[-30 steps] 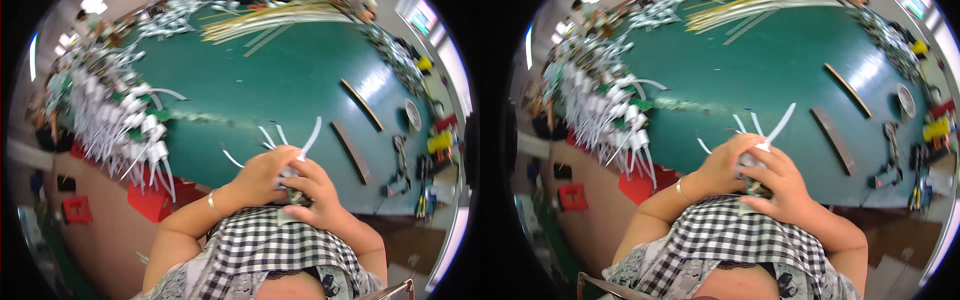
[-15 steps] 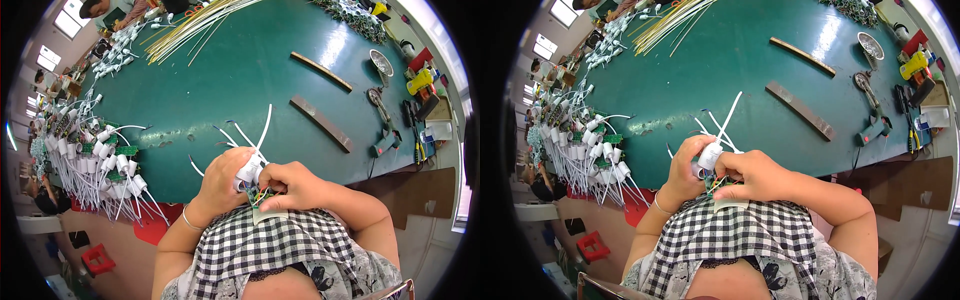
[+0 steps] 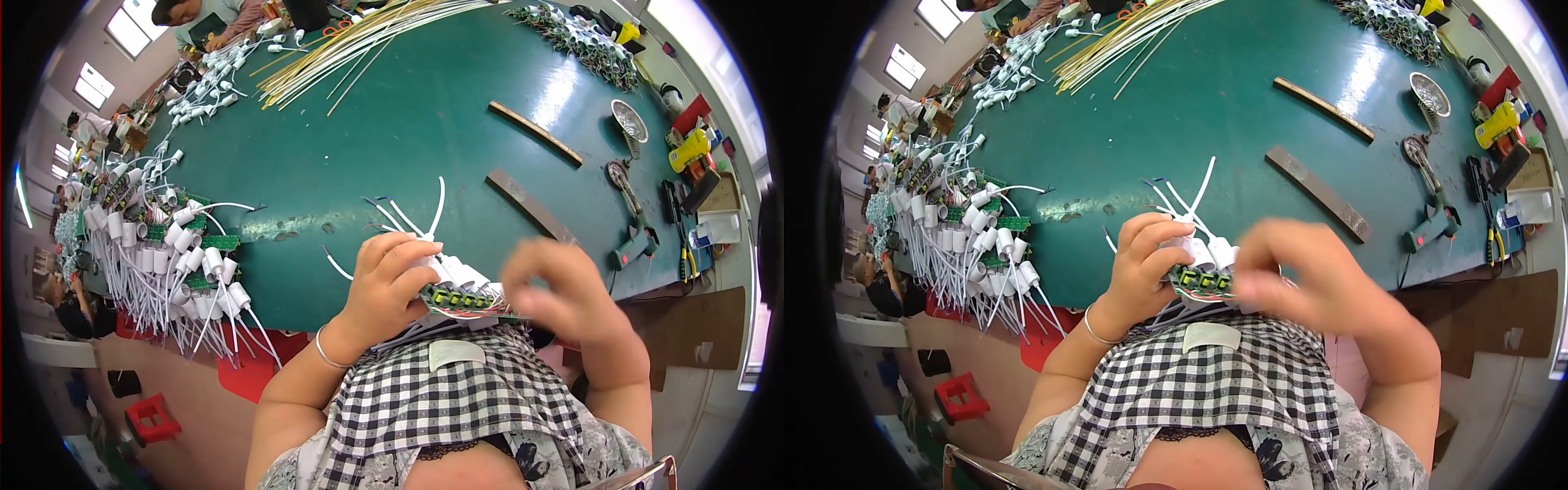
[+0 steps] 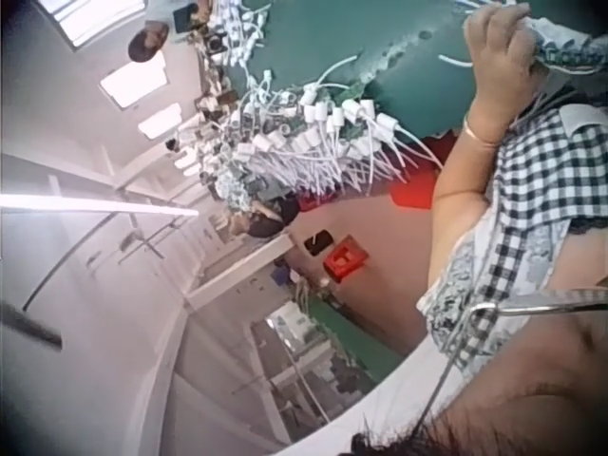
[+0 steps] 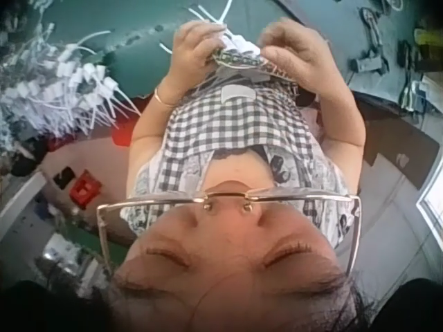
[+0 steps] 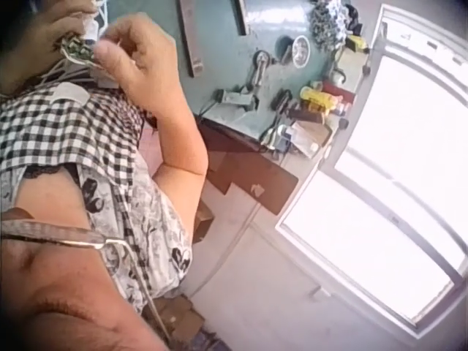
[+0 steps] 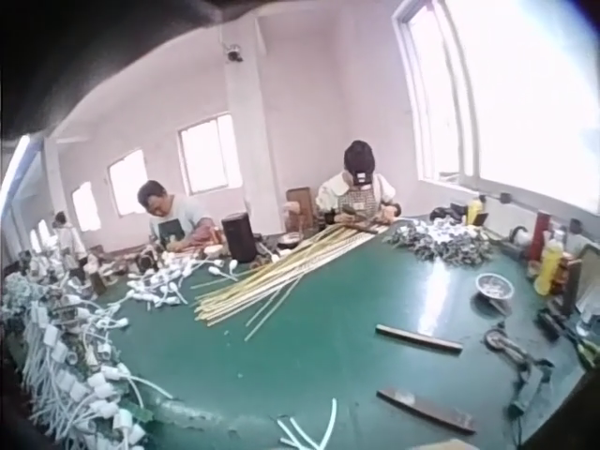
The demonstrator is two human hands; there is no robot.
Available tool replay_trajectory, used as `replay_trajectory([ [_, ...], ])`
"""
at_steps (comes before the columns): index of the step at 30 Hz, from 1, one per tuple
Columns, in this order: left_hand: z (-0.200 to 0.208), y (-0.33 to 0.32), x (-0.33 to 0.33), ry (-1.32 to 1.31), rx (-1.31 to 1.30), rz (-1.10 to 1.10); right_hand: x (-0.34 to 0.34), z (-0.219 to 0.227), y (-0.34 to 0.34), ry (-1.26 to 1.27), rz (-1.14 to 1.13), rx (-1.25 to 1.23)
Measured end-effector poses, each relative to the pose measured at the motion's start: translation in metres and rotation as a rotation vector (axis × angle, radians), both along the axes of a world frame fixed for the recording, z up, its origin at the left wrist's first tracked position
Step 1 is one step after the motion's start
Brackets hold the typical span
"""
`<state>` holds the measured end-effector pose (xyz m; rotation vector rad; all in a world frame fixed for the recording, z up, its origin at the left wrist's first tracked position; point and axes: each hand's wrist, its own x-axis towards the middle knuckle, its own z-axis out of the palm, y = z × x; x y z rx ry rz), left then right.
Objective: The person solders wires onto a circuit board strip using a soldering iron, gathers electrical components across the table, and attaches plastic casings onto circuit board assemblies while aligning the attached wires by hand.
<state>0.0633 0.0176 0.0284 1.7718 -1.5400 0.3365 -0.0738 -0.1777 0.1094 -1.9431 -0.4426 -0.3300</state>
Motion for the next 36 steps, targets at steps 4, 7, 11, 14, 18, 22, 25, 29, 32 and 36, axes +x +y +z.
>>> replay_trajectory([
  [4,-0.003,0.001,-0.007,-0.001,-0.135,-0.020,0.041,-0.022,0.012,0.526,0.030,0.000],
  [7,-0.024,-0.002,-0.012,0.071,-0.354,-0.030,0.055,-0.029,0.025,0.533,0.096,-0.165],
  [11,-0.033,-0.004,-0.012,0.122,-0.441,-0.048,0.079,-0.015,0.036,0.841,0.170,-0.325],
  [14,-0.055,0.006,-0.016,0.321,-0.339,-0.104,0.080,-0.018,0.039,0.753,0.213,-0.260],
  [18,-0.037,-0.012,-0.015,0.467,-0.439,-0.230,0.072,-0.019,0.031,0.704,0.235,-0.151],
  [22,-0.042,-0.001,0.004,0.344,-0.183,-0.118,0.041,-0.045,-0.038,0.030,-0.386,-0.471],
  [25,-0.059,0.010,0.011,0.376,-0.129,-0.146,-0.021,-0.109,-0.088,0.243,-0.848,-0.791],
  [29,-0.066,0.010,0.019,0.420,-0.015,-0.147,-0.034,-0.151,-0.089,0.223,-0.936,-0.767],
  [32,-0.068,0.010,0.019,0.455,0.005,-0.131,-0.005,-0.152,-0.104,0.139,-0.932,-0.725],
  [36,-0.064,0.007,0.020,0.539,0.051,-0.091,0.057,-0.157,-0.152,-0.015,-0.986,-0.779],
])
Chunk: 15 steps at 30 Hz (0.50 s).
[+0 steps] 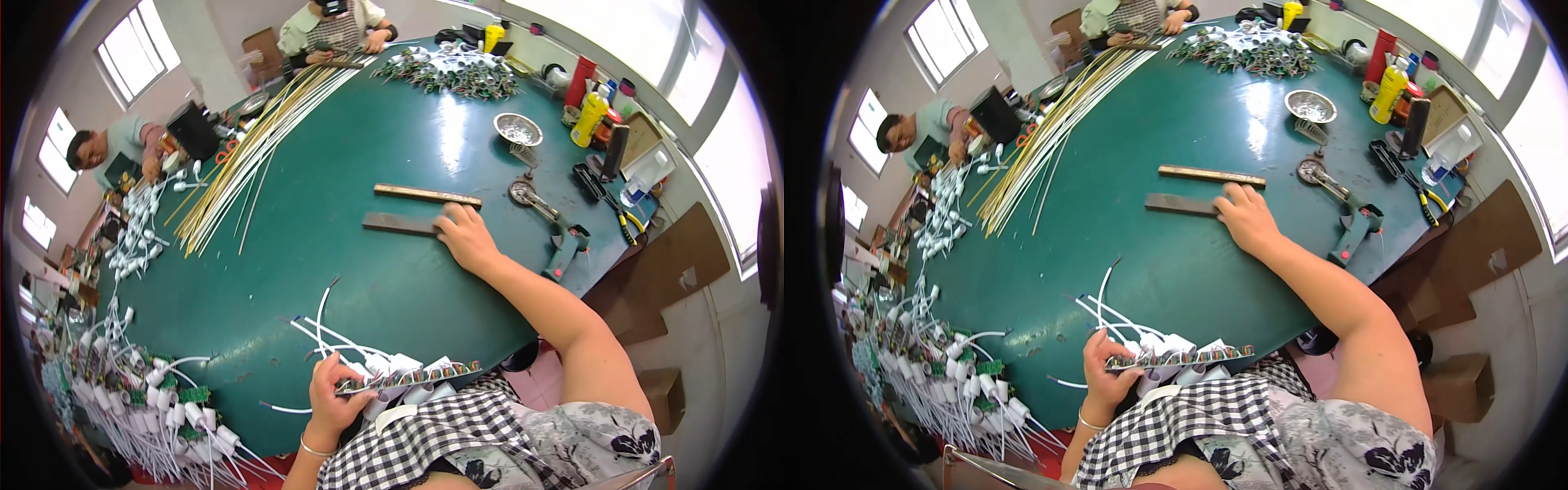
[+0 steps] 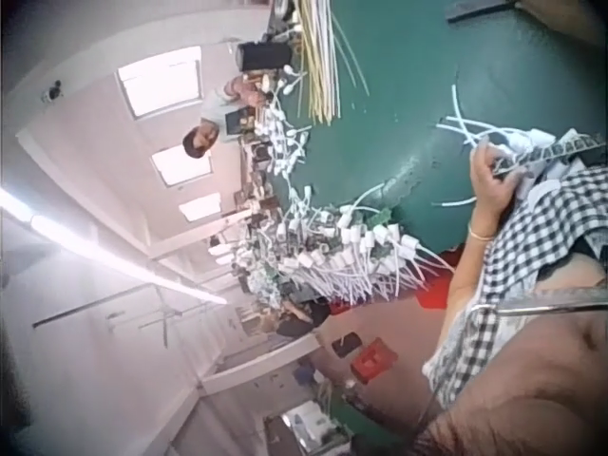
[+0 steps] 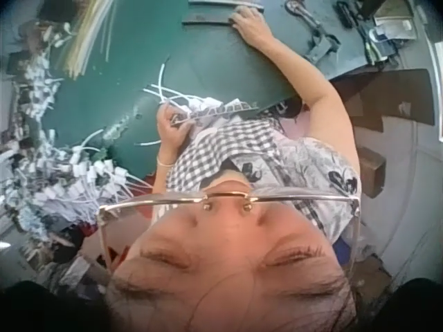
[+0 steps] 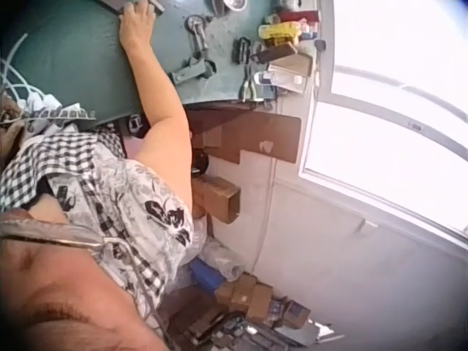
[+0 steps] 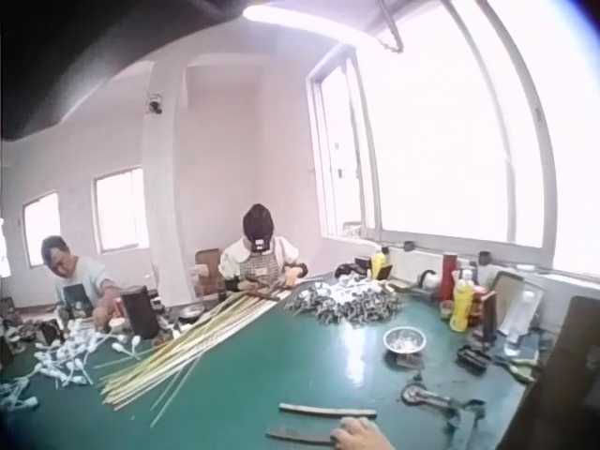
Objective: The person solders wires onto a circuit board strip using a soldering iron, gathers electrical components across the table, and attaches plastic casings onto circuit board assemblies while aligning the attached wires by hand.
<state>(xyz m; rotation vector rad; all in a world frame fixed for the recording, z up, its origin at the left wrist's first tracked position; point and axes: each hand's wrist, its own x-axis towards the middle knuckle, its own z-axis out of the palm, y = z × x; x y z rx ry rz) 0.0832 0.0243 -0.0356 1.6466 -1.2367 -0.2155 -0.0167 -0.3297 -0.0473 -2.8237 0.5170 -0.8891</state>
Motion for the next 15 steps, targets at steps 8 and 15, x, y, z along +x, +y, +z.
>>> replay_trajectory([
  [8,0.004,0.000,-0.005,0.131,0.010,0.053,0.077,-0.010,-0.086,0.004,-0.371,0.001],
  [15,0.006,-0.007,-0.007,0.153,-0.029,0.049,0.099,0.003,-0.136,-0.068,-0.907,0.148],
])
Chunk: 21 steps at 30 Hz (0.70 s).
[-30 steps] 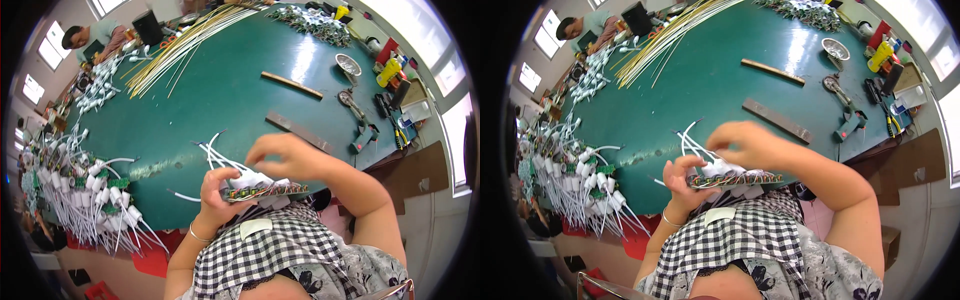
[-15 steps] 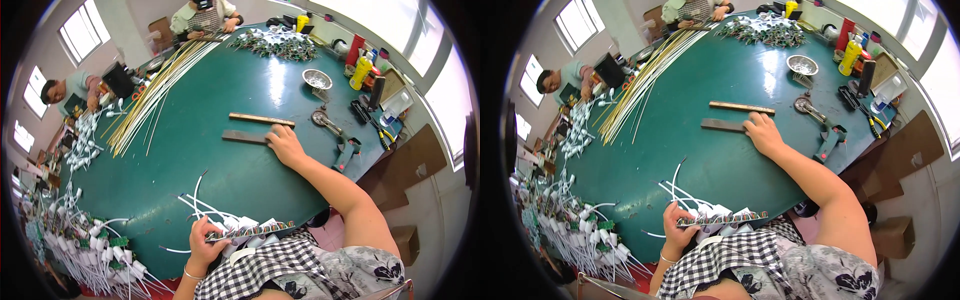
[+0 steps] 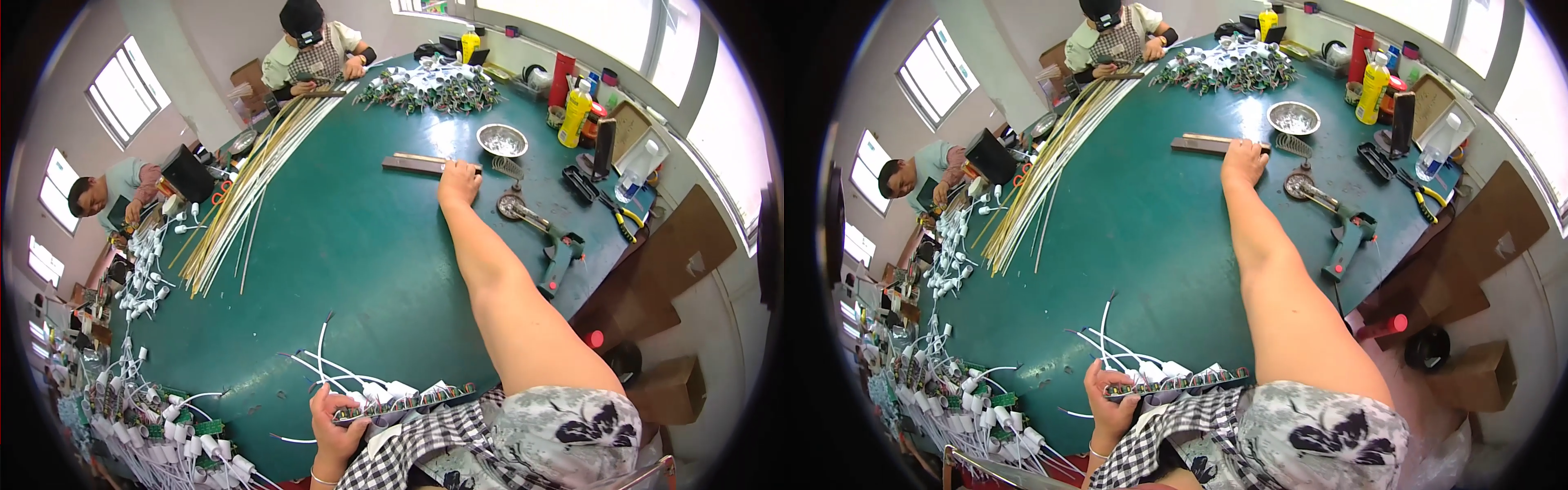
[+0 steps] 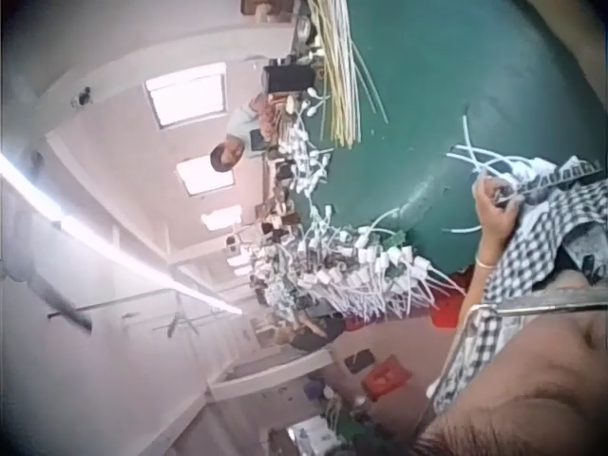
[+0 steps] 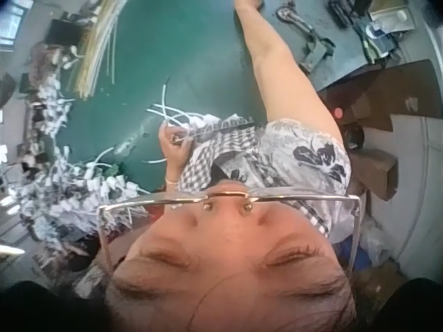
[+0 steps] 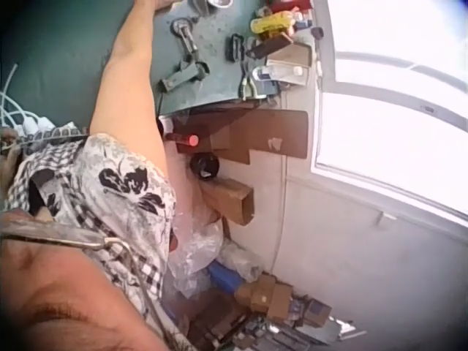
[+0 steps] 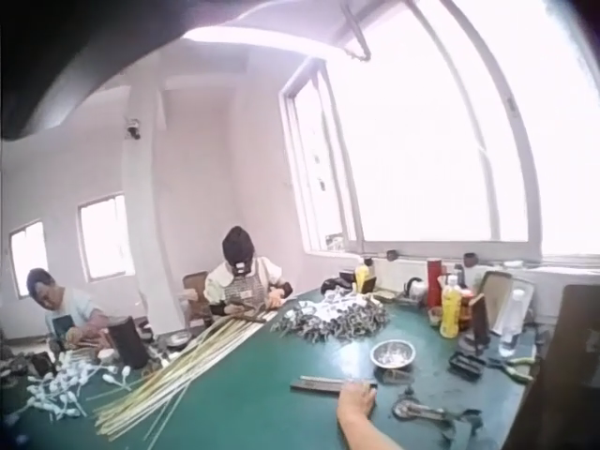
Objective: The person solders wires onto a circuit board strip using a soldering iron, gathers electrical components across the table, and attaches plastic casings onto circuit board assemblies while aligning the attached wires by hand.
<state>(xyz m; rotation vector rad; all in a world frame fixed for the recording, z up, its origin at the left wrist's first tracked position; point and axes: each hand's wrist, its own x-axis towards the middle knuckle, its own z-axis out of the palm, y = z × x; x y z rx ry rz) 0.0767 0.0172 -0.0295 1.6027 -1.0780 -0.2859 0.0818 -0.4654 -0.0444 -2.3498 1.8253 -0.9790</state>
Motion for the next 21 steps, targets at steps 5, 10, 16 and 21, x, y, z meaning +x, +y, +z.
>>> replay_trajectory([
  [5,-0.010,0.011,0.008,-0.098,0.065,-0.016,0.010,0.047,0.099,-0.359,0.974,-0.073],
  [10,-0.010,0.005,0.009,-0.551,0.003,0.285,-0.047,0.085,0.263,0.008,1.938,0.587],
  [16,-0.006,-0.002,0.002,-0.561,-0.113,0.130,-0.092,0.098,0.299,-0.012,1.458,1.682],
  [21,0.000,0.010,-0.002,-0.507,-0.064,0.117,-0.094,0.089,0.308,0.125,1.864,1.284],
])
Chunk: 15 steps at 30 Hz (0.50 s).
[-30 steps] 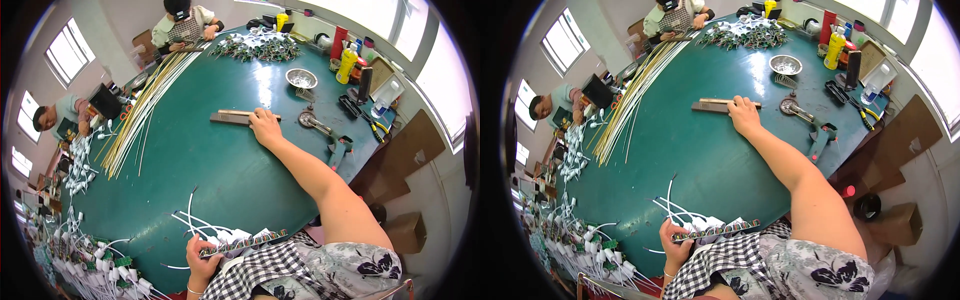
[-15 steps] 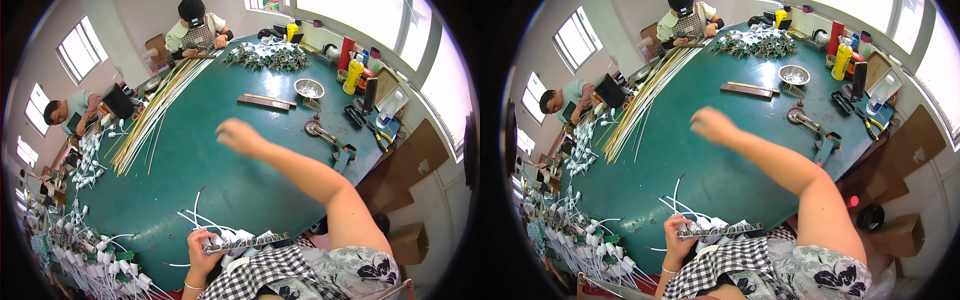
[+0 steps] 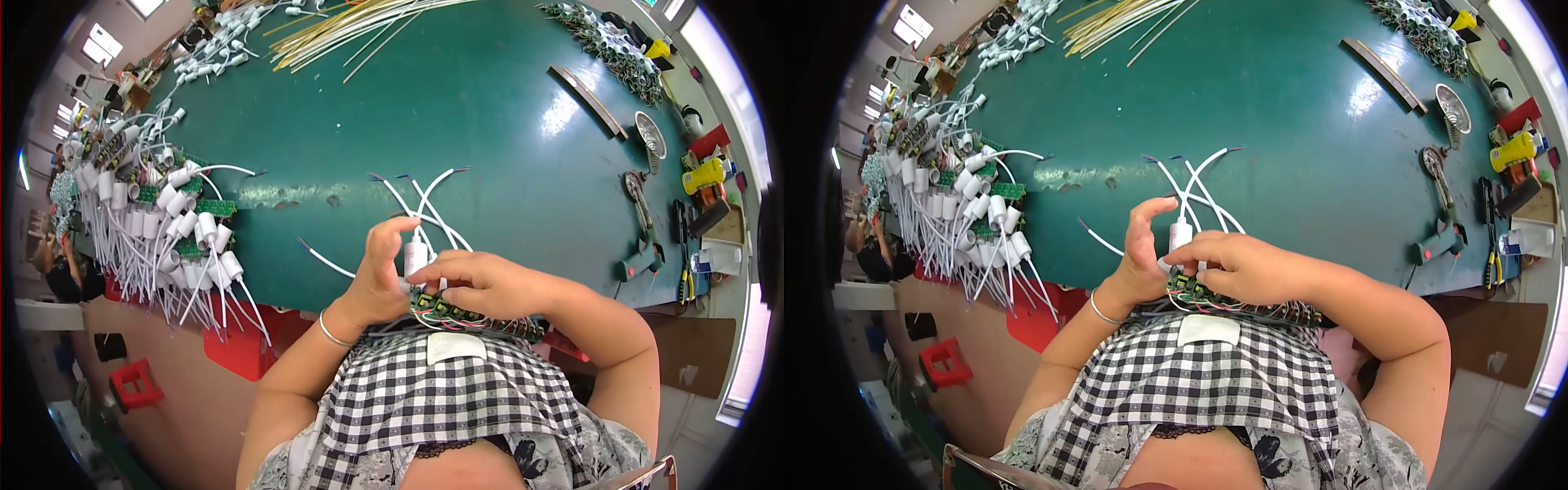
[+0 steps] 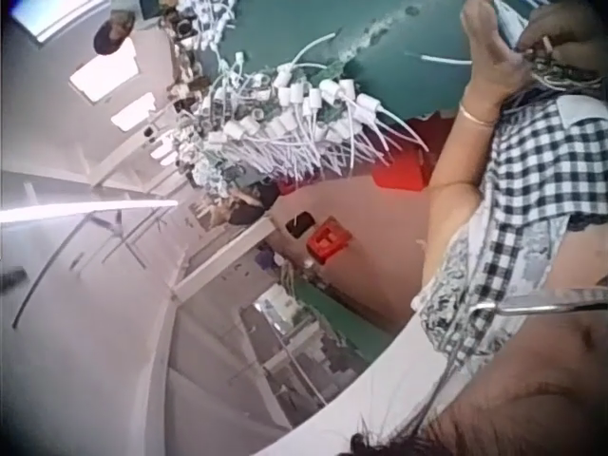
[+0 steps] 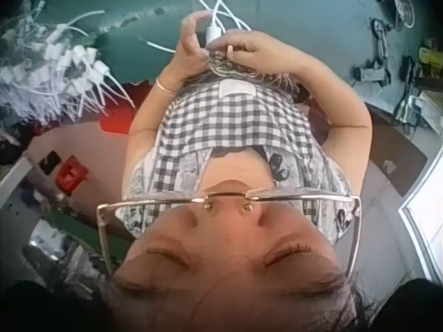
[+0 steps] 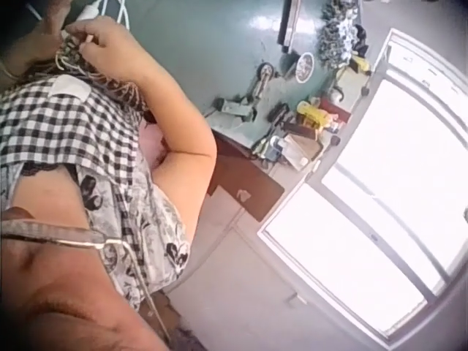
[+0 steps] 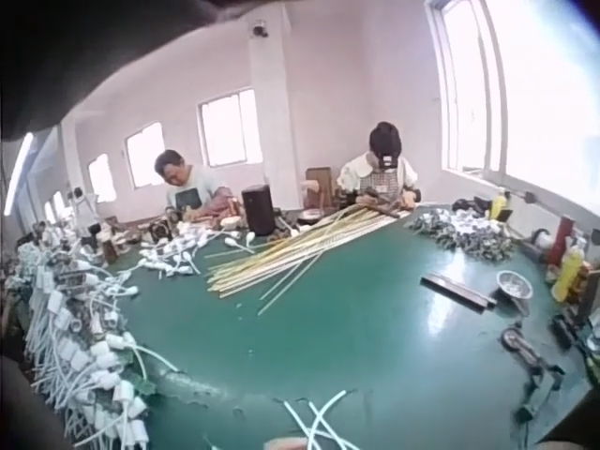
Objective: The person solders wires onto a circuit board strip using a soldering iron, gathers electrical components across the table, and attaches plastic casings onto circuit board assemblies while aligning the attached wires by hand.
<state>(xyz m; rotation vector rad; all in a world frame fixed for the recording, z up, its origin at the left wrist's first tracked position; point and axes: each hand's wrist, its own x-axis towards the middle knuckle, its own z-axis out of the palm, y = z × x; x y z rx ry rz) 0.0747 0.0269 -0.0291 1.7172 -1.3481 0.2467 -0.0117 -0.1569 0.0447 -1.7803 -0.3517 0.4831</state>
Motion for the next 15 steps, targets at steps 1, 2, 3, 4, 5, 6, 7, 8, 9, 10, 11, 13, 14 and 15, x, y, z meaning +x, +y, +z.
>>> replay_trajectory([
  [1,0.006,0.000,0.000,-0.010,-0.029,-0.029,0.003,0.009,0.002,-0.061,0.045,-0.074],
  [2,0.003,-0.002,-0.001,0.006,-0.077,-0.053,0.003,0.015,0.004,-0.040,0.076,-0.103],
  [3,0.003,-0.005,-0.002,0.007,-0.083,-0.051,0.003,0.018,0.006,-0.039,0.079,-0.109],
  [4,0.003,-0.010,-0.004,0.011,-0.197,-0.097,0.002,0.020,0.007,-0.054,0.079,-0.122],
  [5,0.004,-0.012,-0.005,0.015,-0.310,-0.143,0.001,0.022,0.008,-0.070,0.079,-0.135],
  [6,0.006,-0.010,-0.006,0.018,-0.313,-0.146,-0.003,0.020,0.007,-0.066,0.076,-0.138],
  [7,0.009,-0.007,-0.006,0.081,-0.170,-0.169,-0.007,0.017,0.005,-0.141,0.097,-0.134],
  [8,0.010,-0.005,-0.007,0.143,-0.026,-0.192,-0.011,0.015,0.004,-0.216,0.119,-0.130],
  [9,0.007,-0.005,-0.008,0.140,-0.030,-0.190,-0.013,0.017,0.006,-0.218,0.122,-0.134],
  [10,0.000,-0.004,-0.010,0.121,-0.101,-0.213,-0.016,0.018,0.008,-0.236,0.078,-0.115],
  [11,-0.006,-0.004,-0.011,0.101,-0.170,-0.237,-0.017,0.019,0.010,-0.254,0.034,-0.095],
  [13,0.003,-0.007,-0.012,0.105,-0.163,-0.237,-0.015,0.021,0.010,-0.309,0.090,-0.195],
  [14,0.008,-0.007,-0.010,0.119,-0.063,-0.257,-0.013,0.021,0.009,-0.363,0.152,-0.291],
  [15,0.015,-0.008,-0.011,0.133,0.036,-0.273,-0.012,0.024,0.008,-0.360,0.150,-0.291],
])
